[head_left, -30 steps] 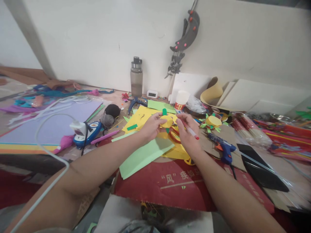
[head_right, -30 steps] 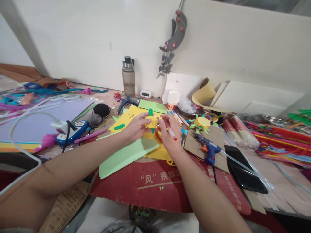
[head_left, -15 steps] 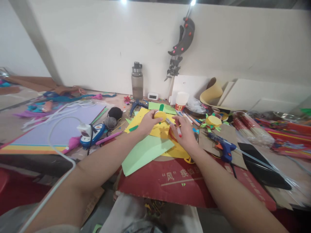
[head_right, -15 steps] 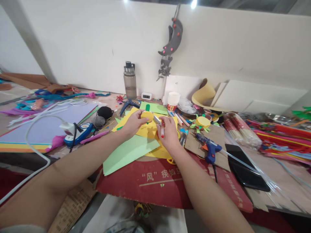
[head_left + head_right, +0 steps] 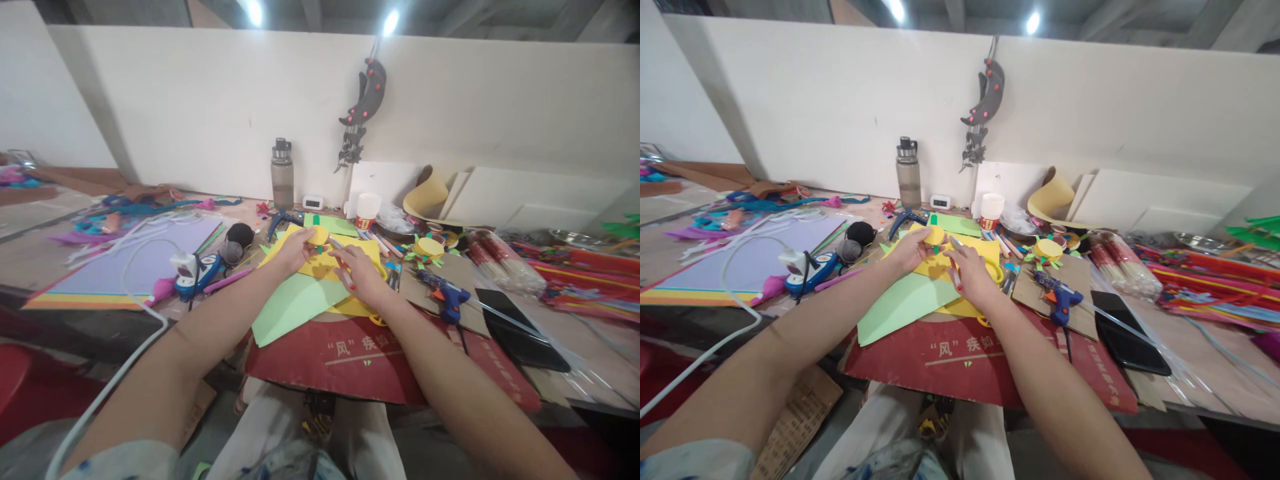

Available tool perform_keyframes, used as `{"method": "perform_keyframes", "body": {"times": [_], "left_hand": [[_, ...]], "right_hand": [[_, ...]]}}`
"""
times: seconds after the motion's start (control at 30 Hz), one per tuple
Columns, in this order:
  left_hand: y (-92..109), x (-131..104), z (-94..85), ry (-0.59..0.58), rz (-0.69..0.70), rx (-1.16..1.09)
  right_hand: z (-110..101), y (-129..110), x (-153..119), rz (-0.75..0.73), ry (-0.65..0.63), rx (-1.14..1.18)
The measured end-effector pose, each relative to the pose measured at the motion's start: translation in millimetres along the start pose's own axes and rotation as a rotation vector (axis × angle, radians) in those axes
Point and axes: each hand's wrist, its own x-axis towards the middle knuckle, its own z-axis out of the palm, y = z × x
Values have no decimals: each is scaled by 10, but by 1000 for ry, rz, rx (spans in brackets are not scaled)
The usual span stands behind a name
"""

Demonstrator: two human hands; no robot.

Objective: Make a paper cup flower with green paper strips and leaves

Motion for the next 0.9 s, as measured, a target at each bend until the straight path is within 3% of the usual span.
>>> {"method": "perform_keyframes", "body": {"times": [0.1, 0.27, 0.57, 0.67, 0.8, 0.9], "left_hand": [[-15, 17, -27, 22, -2, 3], [-39, 60, -58, 154, 51, 12], [-55, 53, -51, 152, 37, 58], [-27, 56, -56, 163, 50, 62], [21, 53, -47, 190, 49, 50], [43, 27, -27, 92, 47, 48]], "right_hand": [[-17, -54, -16, -6, -106, -41], [-43, -116, -13, -54, -299, -119], [25, -226, 2, -59, -351, -209], [23, -155, 36, -23, -276, -161], [-9, -27, 95, 45, -57, -32], [-23, 11, 112, 69, 25, 40]]}}
